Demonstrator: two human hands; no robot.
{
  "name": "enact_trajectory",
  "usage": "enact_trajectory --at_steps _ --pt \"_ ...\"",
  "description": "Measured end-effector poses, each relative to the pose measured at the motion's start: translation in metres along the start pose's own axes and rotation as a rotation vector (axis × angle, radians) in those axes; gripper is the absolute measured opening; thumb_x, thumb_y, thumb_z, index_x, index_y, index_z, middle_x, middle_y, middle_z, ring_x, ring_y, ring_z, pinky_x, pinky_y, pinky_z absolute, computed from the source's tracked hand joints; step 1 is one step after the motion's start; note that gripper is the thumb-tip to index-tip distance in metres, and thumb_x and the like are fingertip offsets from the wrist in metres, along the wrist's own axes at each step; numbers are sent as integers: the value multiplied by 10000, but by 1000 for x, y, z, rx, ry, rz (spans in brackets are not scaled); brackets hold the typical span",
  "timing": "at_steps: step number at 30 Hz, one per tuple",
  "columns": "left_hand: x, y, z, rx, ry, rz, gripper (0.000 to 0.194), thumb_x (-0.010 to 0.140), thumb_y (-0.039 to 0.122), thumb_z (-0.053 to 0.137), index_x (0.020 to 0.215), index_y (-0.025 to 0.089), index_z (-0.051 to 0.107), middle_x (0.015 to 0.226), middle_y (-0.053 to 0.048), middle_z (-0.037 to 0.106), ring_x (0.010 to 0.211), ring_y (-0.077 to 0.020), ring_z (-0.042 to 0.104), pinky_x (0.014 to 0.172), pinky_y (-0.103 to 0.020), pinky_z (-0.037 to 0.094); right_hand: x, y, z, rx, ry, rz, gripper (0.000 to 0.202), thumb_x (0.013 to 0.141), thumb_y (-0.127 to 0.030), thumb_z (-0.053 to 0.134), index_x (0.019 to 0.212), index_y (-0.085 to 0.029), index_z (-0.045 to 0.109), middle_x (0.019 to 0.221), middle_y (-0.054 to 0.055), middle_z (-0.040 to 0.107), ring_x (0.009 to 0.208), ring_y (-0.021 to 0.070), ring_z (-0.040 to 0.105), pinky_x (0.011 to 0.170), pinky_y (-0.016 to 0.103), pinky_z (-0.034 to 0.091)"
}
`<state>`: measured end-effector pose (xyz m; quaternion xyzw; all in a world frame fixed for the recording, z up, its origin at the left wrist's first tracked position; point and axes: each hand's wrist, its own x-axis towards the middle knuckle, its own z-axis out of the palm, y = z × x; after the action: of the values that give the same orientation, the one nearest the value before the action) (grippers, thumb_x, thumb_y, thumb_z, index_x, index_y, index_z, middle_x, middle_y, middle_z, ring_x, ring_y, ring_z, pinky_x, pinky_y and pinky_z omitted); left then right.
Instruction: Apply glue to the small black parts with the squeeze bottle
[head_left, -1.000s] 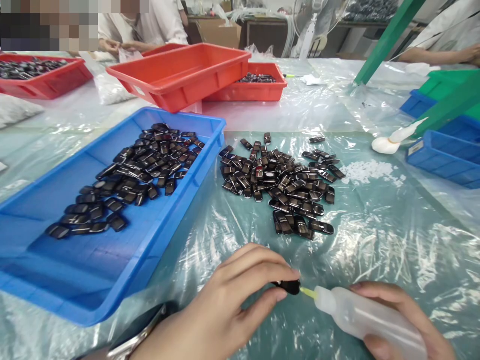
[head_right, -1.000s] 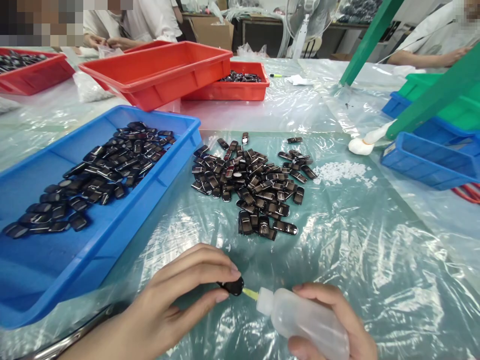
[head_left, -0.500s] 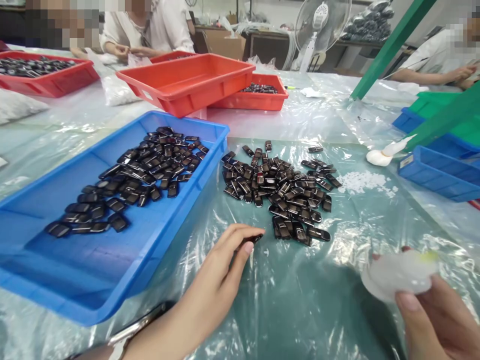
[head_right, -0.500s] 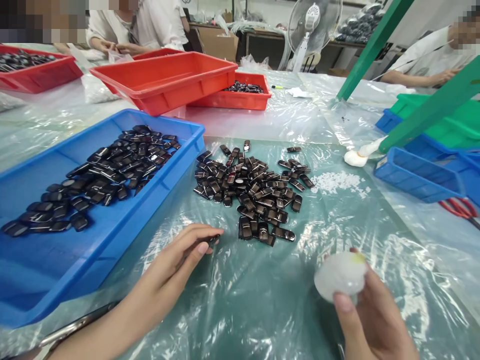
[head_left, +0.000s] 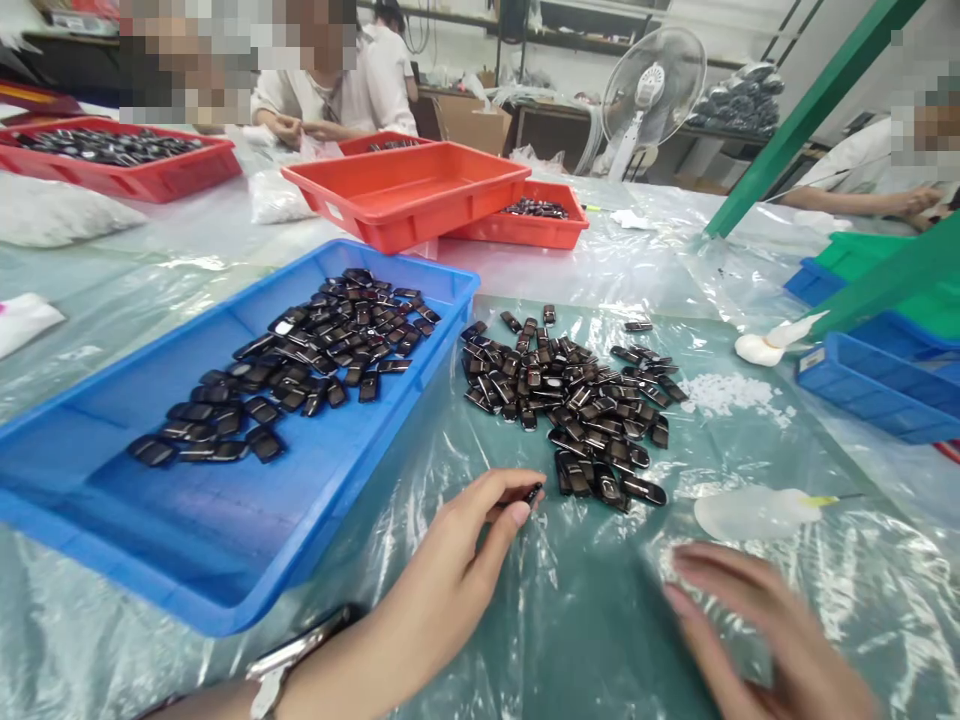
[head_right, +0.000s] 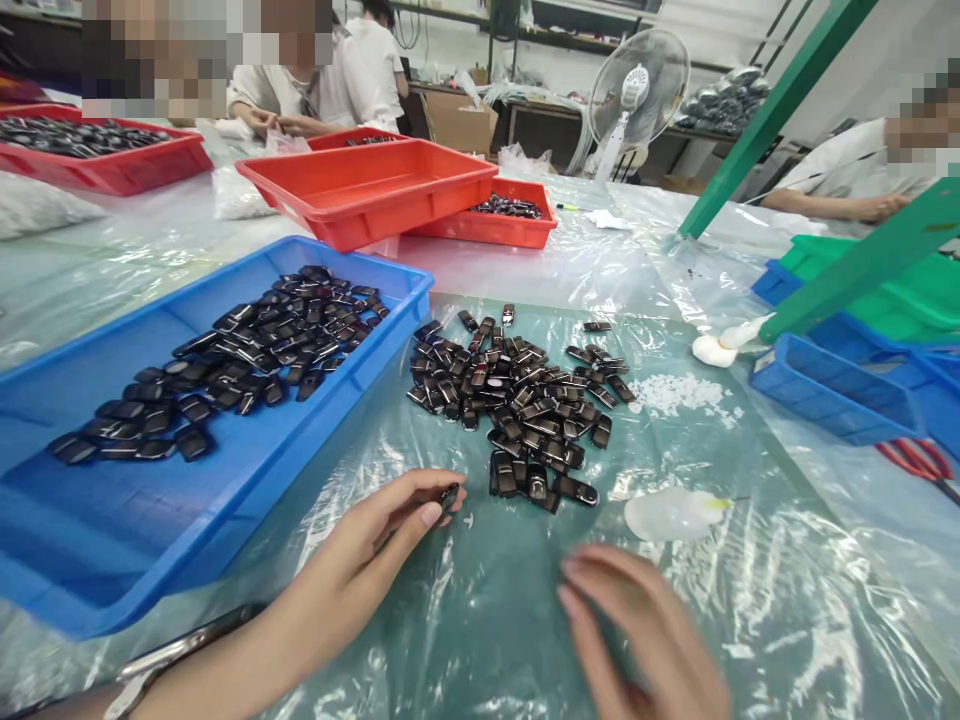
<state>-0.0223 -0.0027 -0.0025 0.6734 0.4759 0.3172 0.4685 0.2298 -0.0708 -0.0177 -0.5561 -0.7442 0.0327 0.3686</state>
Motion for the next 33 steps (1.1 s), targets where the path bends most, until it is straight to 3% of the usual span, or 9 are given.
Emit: enact_trajectory --at_steps 2,4,6,9,13,18,22,28,33 --pt "1 2 0 5 30 36 255 1054 276 417 1232 243 596 1152 -80 711 1047 -242 691 863 -415 577 25 -13 10 -50 -232 -305 344 974 -50 473 1254 -207 596 1217 123 668 1096 250 663 837 365 584" --pt "2 4 -1 5 62 80 242 1045 257 433 1212 236 607 1171 -81 714 1059 -237 695 875 -407 580 50 -20 23 -92 -331 -523 425 947 26 381 1239 -158 628 1192 139 709 1078 278 684 825 403 599" --pt "4 4 -3 7 91 111 234 1039 243 446 1201 234 614 1176 -79 715 1065 -234 698 885 -405 583 67 -21 36 -92 -351 -628 456 904 68 339 1108 -135 693 1080 136 747 966 278 715 775 398 608" --pt "7 2 -5 10 130 139 231 1038 230 450 1199 229 616 1162 -76 717 1047 -229 702 886 -408 586 77 -19 51 -78 -348 -642 417 876 76 366 1010 -105 717 962 155 740 856 281 711 714 396 606" --pt "6 0 -5 13 156 176 228 1029 211 475 1210 236 612 1137 -65 708 1009 -220 695 859 -394 588 74 -12 58 -8 -354 -488 353 936 41 391 1127 -100 652 996 140 693 893 265 671 736 414 587" --pt "1 -2 -3 65 119 243 234 1037 195 491 1247 249 579 1142 -63 681 1018 -218 670 899 -402 572 76 -12 50 164 -381 -251 213 1000 -71 425 955 -186 598 920 78 641 806 232 631 657 381 519" --pt "-3 -2 -1 134 88 332 265 1051 160 465 1290 251 534 1202 -68 650 1107 -217 637 930 -378 555 75 -23 36 402 -364 -51 163 1021 -153 445 970 -255 562 924 25 634 827 182 643 685 312 521" --pt "-8 -4 -1 233 29 451 307 1056 112 433 1322 249 503 1226 -76 618 1118 -207 607 938 -347 540 63 -38 28 824 -391 311 179 1027 -386 521 946 -263 624 852 20 667 777 165 684 697 282 575" --pt "-9 -3 -3 312 9 571 324 1052 80 417 1344 195 500 1236 -106 627 1138 -213 599 983 -347 535 63 -40 29 1033 -422 542 179 965 -422 646 886 -264 673 752 -22 660 735 126 644 712 229 519"
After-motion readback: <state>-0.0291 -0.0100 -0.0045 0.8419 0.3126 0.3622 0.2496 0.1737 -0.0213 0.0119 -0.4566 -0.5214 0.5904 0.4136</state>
